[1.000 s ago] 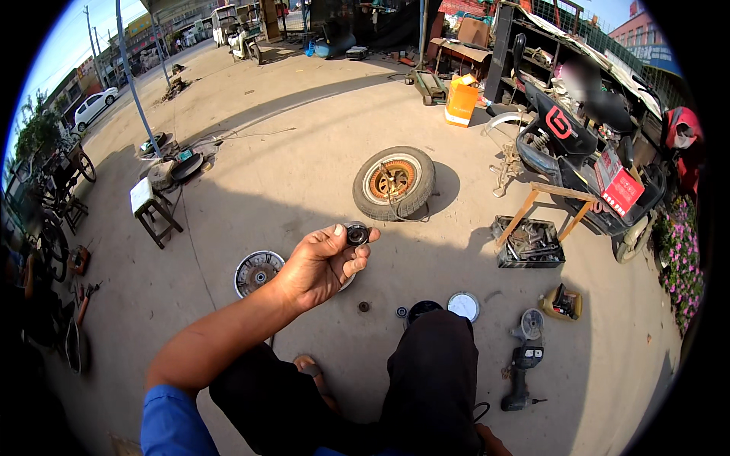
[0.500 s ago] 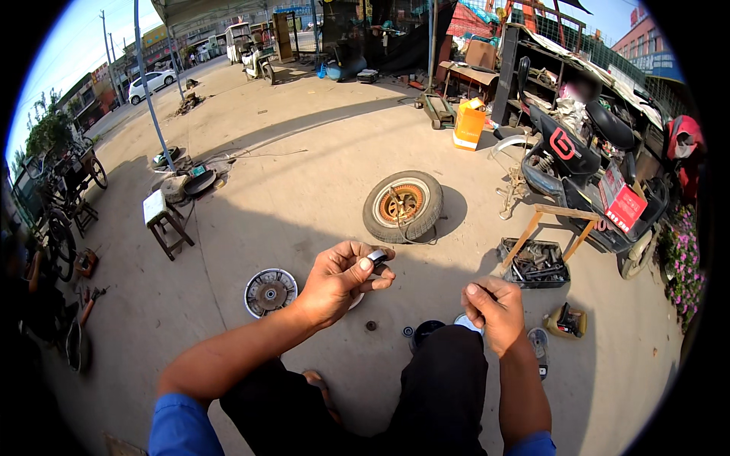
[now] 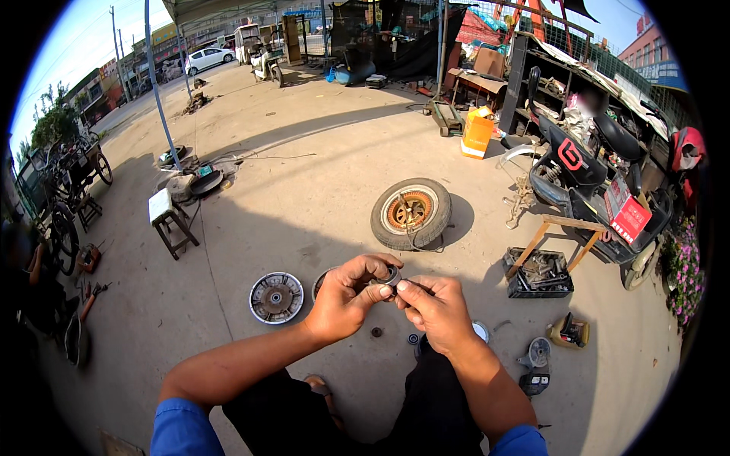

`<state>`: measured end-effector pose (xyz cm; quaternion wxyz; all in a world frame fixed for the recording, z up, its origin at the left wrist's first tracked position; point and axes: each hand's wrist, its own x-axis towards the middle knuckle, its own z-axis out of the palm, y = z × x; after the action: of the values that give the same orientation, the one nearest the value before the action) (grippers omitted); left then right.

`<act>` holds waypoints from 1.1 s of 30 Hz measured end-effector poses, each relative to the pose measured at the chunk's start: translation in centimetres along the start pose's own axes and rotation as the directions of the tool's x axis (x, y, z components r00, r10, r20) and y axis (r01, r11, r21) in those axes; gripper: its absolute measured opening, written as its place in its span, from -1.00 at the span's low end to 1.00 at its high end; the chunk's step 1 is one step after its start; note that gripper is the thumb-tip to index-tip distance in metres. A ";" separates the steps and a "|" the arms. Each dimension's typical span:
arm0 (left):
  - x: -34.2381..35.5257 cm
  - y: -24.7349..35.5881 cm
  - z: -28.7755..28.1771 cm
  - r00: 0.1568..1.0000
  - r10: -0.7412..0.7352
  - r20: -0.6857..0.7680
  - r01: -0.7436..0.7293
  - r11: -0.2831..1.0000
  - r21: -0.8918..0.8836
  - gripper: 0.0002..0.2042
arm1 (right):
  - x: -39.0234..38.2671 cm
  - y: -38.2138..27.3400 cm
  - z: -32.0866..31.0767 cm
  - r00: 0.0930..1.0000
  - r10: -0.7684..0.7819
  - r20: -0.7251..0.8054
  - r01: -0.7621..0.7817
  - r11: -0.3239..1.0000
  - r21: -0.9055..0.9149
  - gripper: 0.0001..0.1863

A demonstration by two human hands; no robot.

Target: The person is repairing a mechanical part, likely a bearing or hub, using pliers and a hammer. They apply grease to the part and then use a hammer to secure it into a larger circular component.

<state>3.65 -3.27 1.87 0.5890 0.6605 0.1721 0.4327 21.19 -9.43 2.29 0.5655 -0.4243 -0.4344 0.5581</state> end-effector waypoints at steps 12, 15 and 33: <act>1.5 0.3 -0.8 0.929 -0.370 0.027 0.315 0.748 -0.584 -0.80 | -0.3 0.9 -1.3 0.954 -0.260 -0.147 0.227 0.950 -0.213 -0.86; 1.5 -0.1 -1.2 0.924 -0.371 0.095 0.329 0.642 -0.693 -0.73 | -0.7 0.1 -1.6 0.958 -0.236 -0.161 0.213 0.966 -0.148 -0.86; 1.7 -0.8 -2.0 0.880 -0.442 0.175 0.402 0.495 -0.770 -0.71 | -1.2 -1.4 -4.2 0.912 -0.267 -0.311 0.247 0.963 -0.103 -0.87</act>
<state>3.29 -0.55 1.60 0.9008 0.2601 0.1335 0.3210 25.63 -10.61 2.55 0.6840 -0.4661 -0.4052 0.3882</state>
